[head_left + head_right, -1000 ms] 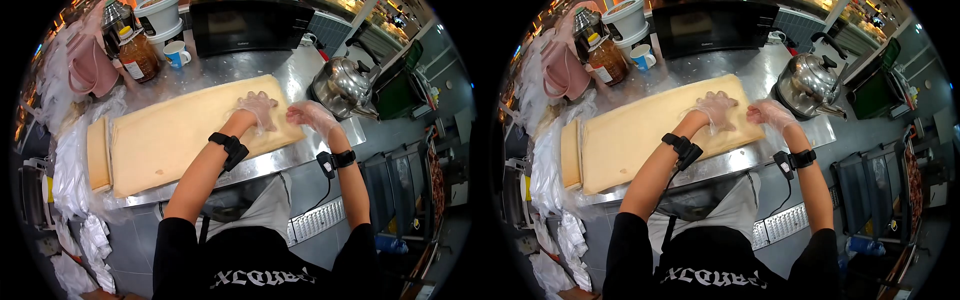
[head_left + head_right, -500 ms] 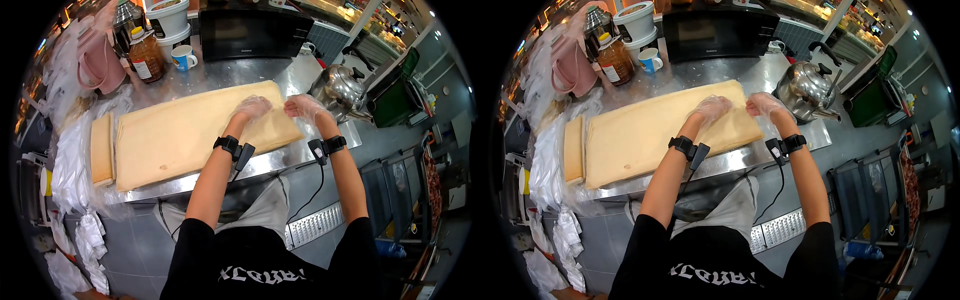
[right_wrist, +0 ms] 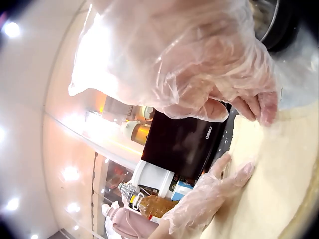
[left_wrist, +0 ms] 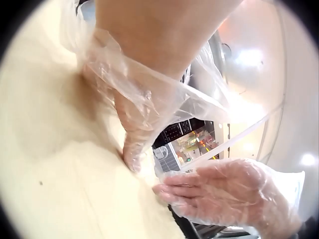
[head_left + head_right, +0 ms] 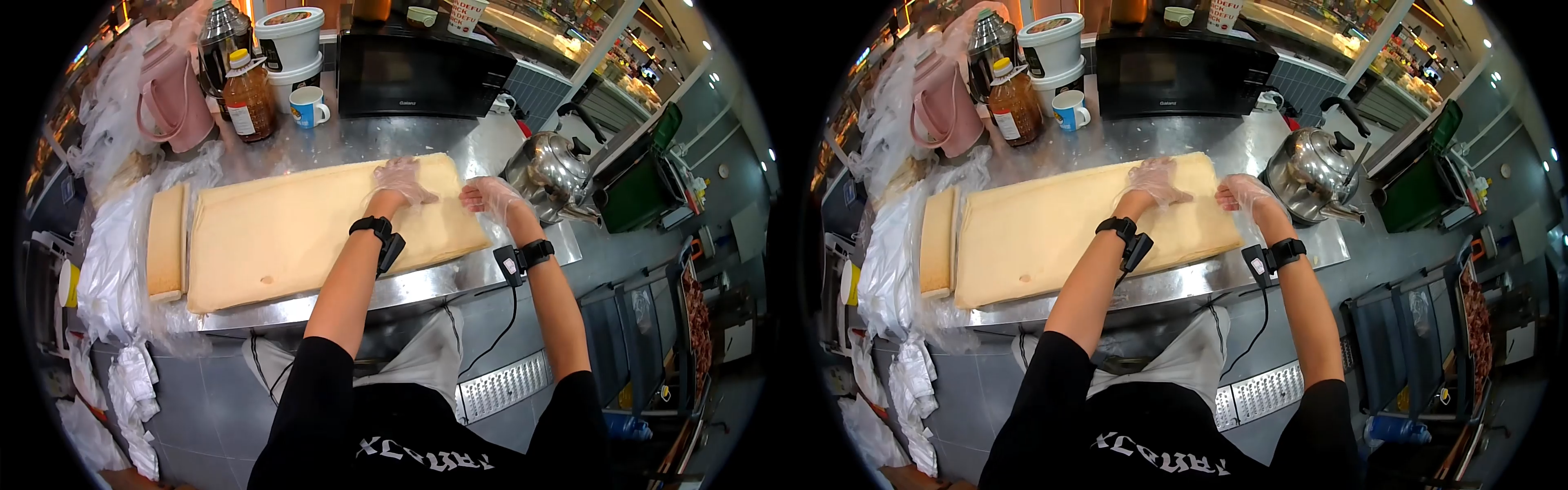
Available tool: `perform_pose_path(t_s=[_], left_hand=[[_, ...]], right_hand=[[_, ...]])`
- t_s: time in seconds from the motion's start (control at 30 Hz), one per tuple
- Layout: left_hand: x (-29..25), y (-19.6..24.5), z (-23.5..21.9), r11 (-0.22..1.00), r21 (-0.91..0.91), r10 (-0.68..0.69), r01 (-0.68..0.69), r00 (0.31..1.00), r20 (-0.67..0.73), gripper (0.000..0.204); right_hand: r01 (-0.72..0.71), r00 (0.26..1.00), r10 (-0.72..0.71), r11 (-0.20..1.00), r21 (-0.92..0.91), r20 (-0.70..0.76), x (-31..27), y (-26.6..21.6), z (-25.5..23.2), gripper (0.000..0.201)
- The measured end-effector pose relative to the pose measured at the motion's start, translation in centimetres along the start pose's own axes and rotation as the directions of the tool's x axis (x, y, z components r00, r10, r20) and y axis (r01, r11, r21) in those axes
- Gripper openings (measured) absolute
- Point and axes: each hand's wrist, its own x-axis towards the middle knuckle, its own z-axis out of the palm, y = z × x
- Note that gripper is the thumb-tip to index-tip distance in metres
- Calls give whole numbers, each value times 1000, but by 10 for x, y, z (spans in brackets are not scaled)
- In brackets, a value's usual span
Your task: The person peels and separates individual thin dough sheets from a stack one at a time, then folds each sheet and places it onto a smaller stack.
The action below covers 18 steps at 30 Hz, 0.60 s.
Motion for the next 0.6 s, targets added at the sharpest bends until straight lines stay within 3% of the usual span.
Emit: perform_pose_path(t_s=[0.13, 0.23, 0.3, 0.37, 0.43, 0.5, 0.6], left_hand=[[2, -1, -3, 998, -63, -31, 30, 1000, -4, 103], [6, -1, -14, 993, -87, -77, 76, 997, -9, 96], [5, 3, -19, 991, -57, -126, 124, 991, -45, 88], [10, 1, -13, 996, -34, -86, 82, 990, -113, 82], [16, -4, -1, 999, -15, -43, 41, 972, -231, 75], [20, -6, 6, 999, -10, -39, 38, 968, -246, 74], [19, -11, 7, 999, -40, -33, 23, 964, -263, 71]], right_hand=[[-25, 990, 1, 985, 173, 140, -10, -1, 6, 32], [123, 992, -113, 964, -234, 58, 7, -1, 18, 37], [206, 977, -178, 920, -333, 113, 14, 0, 17, 39], [289, 950, -221, 891, -350, 220, 34, 3, 6, 46], [320, 940, -210, 814, -485, 269, 31, -17, 7, 50], [334, 939, -180, 681, -652, 294, 35, -32, 11, 59], [410, 910, -170, 512, -755, 378, 53, -46, 10, 60]])
